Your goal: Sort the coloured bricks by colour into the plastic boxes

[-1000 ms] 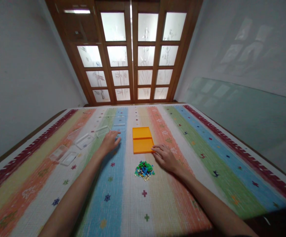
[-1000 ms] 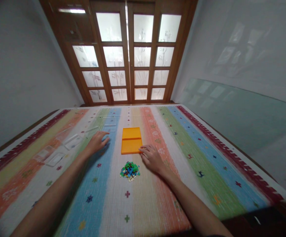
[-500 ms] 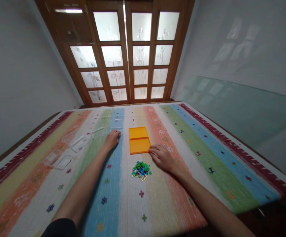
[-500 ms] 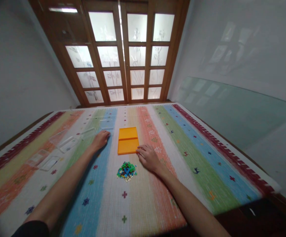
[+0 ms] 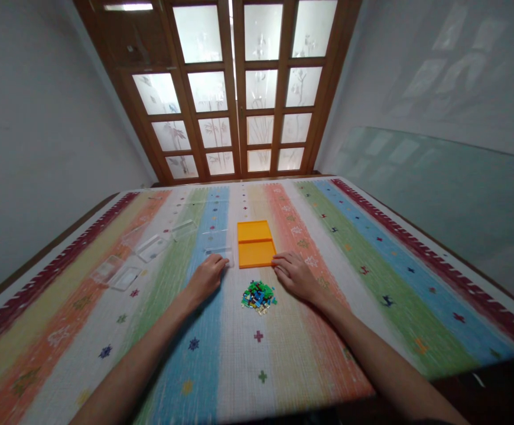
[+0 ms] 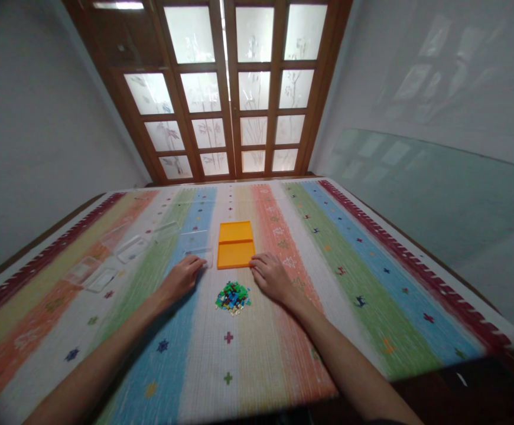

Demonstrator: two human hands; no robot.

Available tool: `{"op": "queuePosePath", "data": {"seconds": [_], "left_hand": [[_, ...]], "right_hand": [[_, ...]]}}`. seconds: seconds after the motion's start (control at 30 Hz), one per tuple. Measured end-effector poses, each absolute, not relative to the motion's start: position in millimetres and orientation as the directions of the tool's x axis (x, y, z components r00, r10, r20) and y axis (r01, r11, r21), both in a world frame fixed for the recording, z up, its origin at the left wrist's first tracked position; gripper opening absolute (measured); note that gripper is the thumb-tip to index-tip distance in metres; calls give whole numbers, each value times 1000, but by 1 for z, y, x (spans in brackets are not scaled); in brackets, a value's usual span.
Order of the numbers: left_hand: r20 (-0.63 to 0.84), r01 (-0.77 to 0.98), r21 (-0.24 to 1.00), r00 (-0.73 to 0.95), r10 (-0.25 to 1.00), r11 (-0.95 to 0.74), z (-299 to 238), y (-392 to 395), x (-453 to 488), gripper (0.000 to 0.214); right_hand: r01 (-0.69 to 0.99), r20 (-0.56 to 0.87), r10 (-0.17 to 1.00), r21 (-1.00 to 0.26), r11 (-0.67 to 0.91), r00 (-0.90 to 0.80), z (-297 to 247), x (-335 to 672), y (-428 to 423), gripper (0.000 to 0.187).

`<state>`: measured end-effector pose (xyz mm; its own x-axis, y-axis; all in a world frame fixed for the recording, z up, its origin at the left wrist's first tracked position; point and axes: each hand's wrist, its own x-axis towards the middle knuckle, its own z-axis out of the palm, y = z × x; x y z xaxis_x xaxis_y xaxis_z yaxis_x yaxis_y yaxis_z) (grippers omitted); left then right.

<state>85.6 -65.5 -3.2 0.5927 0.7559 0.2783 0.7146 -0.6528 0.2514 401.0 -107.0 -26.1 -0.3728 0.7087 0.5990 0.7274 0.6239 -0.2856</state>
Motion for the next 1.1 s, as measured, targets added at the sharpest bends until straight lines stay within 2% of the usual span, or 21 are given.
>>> {"op": "queuePosePath", "data": {"seconds": [0.17, 0.5, 0.6, 0.77, 0.93, 1.03, 1.1], "left_hand": [[225, 732, 241, 596, 771, -637, -2, -75, 91, 36], [240, 705, 262, 614, 752, -659, -4, -78, 87, 32], [282, 691, 261, 613, 738, -674, -4, -79, 88, 30], [454, 677, 224, 564, 690, -701, 10, -76, 75, 27], [578, 842, 196, 315, 753, -503, 30, -34, 33, 25], [502, 922, 155, 235, 832, -354, 29, -1, 12, 29], [466, 935, 149, 221, 857, -322, 23, 16, 5, 34]], "right_hand": [[736, 586, 719, -284, 614, -374, -25, 401, -108, 23], [732, 576, 726, -295, 614, -376, -24, 401, -108, 25], [725, 598, 706, -281, 629, -380, -25, 401, -108, 24], [727, 588, 713, -284, 625, -382, -25, 401, -109, 24], [739, 582, 713, -264, 620, -390, -23, 401, -108, 25], [738, 585, 707, -256, 625, -396, -23, 401, -107, 24], [737, 588, 703, -250, 628, -400, -24, 401, -107, 24]]}}
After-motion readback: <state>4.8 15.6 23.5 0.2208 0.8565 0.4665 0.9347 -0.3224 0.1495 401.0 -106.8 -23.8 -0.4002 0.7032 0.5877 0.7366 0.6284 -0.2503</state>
